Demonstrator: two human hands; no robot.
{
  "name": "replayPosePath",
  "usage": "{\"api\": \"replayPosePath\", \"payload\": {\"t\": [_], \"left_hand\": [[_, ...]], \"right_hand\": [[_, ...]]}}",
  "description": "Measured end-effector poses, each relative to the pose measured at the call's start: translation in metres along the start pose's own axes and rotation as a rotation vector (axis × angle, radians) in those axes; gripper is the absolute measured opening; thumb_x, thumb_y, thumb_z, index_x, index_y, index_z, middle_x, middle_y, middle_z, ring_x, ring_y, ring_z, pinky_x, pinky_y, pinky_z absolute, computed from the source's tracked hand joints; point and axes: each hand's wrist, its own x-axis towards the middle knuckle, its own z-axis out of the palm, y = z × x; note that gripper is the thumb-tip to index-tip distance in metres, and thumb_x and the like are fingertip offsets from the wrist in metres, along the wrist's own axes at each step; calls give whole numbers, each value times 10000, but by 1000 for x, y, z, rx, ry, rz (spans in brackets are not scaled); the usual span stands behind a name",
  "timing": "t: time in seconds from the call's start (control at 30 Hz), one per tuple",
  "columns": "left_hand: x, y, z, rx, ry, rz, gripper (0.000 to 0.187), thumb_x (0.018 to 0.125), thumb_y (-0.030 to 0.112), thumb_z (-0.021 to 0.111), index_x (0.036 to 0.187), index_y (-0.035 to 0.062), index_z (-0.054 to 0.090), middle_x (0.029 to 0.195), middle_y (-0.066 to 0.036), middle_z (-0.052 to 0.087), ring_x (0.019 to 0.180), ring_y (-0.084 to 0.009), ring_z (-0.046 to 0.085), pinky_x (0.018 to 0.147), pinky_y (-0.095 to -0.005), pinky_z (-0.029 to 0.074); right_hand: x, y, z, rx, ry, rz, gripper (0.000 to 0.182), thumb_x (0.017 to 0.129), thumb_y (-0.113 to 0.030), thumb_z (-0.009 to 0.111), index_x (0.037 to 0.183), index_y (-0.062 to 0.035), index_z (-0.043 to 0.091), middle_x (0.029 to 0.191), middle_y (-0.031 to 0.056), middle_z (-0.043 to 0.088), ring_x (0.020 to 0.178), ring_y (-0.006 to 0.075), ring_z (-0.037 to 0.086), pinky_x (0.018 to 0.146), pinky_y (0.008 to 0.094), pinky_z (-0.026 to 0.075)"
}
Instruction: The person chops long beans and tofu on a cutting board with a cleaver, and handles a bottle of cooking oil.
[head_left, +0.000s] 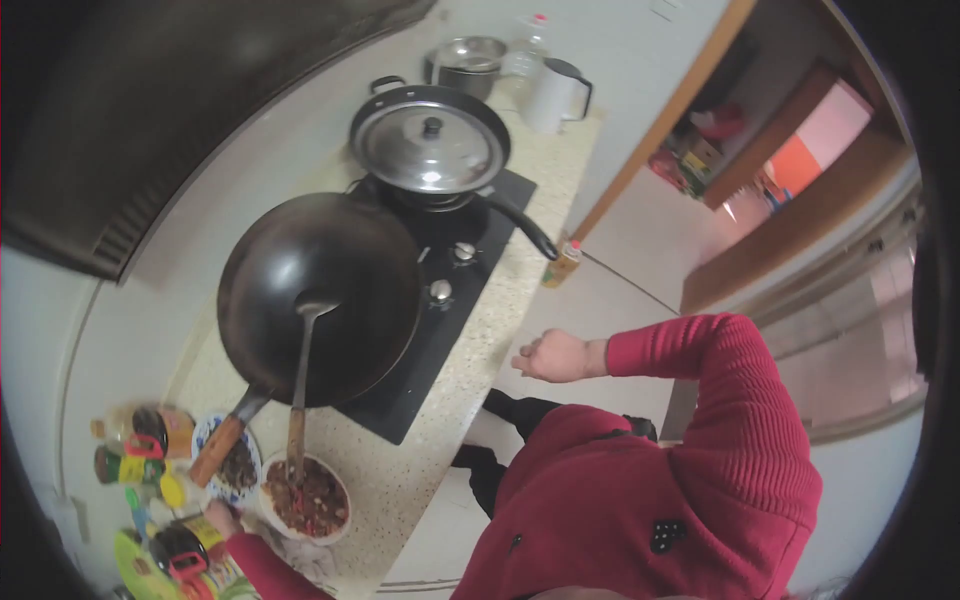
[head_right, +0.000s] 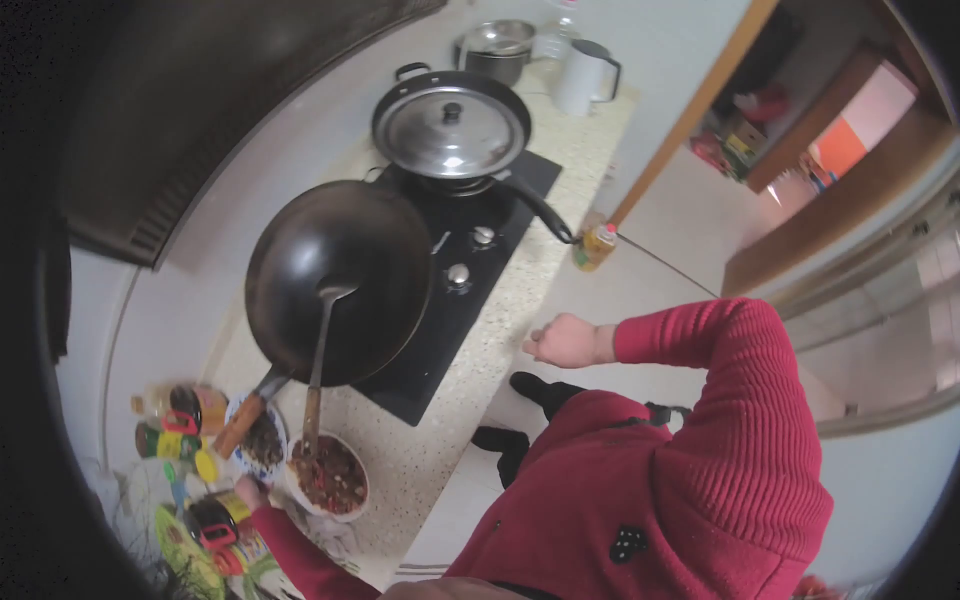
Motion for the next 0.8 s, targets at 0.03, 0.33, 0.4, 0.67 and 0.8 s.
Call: {"api": "replayPosePath", "payload": {"t": [0.03,0.33,0.4,0.67,0.8], "left_hand": [[-8,1,-1,-234,44,-128,91,657,104,446,605,83,517,583,-70,458,528,-200,446,447,-360,370],[-90,119,-14,-639,549,-533,458,910,364,405,973,-49,594,879,-244,612,738,-350,572,654,-393,440],[-117,279,54,-534,566,-463,442,913,344,402,977,-47,598,893,-236,613,753,-343,573,671,-388,440],[-259,654,208,-59,630,-217,385,928,268,388,996,-37,611,946,-203,620,813,-312,576,740,-371,441],[-297,727,274,229,660,-92,361,935,229,381,1006,-33,618,973,-186,623,843,-297,578,775,-362,442]], "right_hand": [[-16,-3,7,94,-69,73,169,858,-232,556,900,-87,479,693,59,540,553,250,573,459,369,451],[-147,53,103,451,-600,764,313,891,-359,486,923,-54,550,871,149,645,812,352,625,618,442,481],[-163,80,119,477,-669,867,353,905,-373,457,947,-43,573,903,161,648,847,350,623,661,433,481],[-188,245,244,561,-561,1073,415,929,-396,432,1034,-13,550,932,171,643,853,338,617,680,417,484],[-183,363,363,649,-430,1107,324,903,-324,492,1023,-25,519,916,171,637,837,345,616,648,431,480]]}}
